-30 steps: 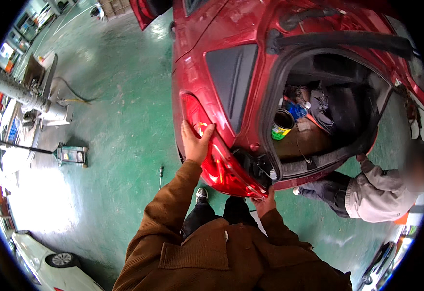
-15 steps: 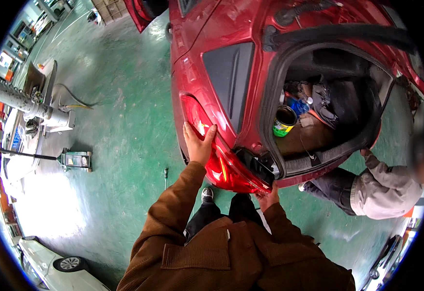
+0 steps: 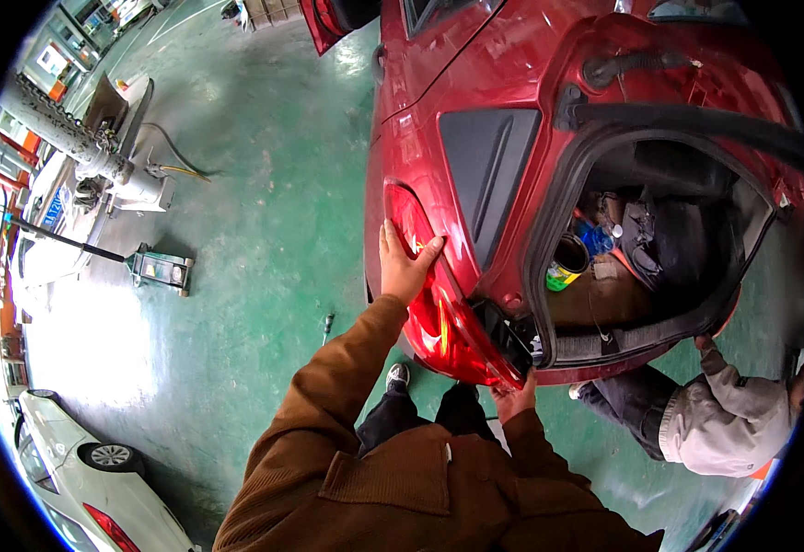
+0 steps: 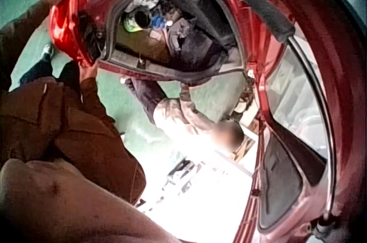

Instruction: The person installs a red taillight assembly onto the rear of a red car. They repeatedly align the unit with the bodywork, press it into place, and check the fitment around the edges.

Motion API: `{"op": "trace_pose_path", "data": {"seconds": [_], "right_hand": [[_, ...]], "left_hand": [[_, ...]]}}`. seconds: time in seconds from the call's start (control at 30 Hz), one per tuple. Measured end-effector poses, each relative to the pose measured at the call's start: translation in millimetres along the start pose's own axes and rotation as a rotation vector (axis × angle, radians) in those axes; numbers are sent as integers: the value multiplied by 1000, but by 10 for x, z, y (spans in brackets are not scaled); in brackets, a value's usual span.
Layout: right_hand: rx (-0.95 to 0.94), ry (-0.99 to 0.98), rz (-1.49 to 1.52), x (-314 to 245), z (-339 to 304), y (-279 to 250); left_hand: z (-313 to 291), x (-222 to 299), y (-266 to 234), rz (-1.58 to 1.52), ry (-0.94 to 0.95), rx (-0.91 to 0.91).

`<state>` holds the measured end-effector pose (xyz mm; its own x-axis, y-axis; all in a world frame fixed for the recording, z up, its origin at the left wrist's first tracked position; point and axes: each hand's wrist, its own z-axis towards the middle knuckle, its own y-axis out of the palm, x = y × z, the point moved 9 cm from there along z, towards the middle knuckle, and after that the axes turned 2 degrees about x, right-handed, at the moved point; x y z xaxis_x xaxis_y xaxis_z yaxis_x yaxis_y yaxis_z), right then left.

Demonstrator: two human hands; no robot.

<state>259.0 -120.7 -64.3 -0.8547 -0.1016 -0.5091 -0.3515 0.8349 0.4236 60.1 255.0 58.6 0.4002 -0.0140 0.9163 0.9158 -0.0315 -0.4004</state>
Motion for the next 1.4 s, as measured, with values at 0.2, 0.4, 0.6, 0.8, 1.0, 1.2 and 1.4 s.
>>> {"op": "trace_pose_path", "data": {"seconds": [0.2,0.4,0.6,0.8,1.0,1.2,1.4], "right_hand": [[16,-24,13,-23,109,-142],[84,60,48,57,132,-85],[42,29,70,45,140,-96],[5,19,5,-47,125,52],[18,27,56,27,165,-62],[-27,22,23,60,196,-156],[26,-43,-16,40,162,-207]], "left_hand": [[31,26,4,-7,1,18],[28,39,-3,28,16,22],[-16,171,-9,70,18,35],[266,81,2,-13,8,11],[367,84,14,-4,-32,-37],[365,31,19,-2,-29,-38],[273,82,34,23,-11,-22]]}}
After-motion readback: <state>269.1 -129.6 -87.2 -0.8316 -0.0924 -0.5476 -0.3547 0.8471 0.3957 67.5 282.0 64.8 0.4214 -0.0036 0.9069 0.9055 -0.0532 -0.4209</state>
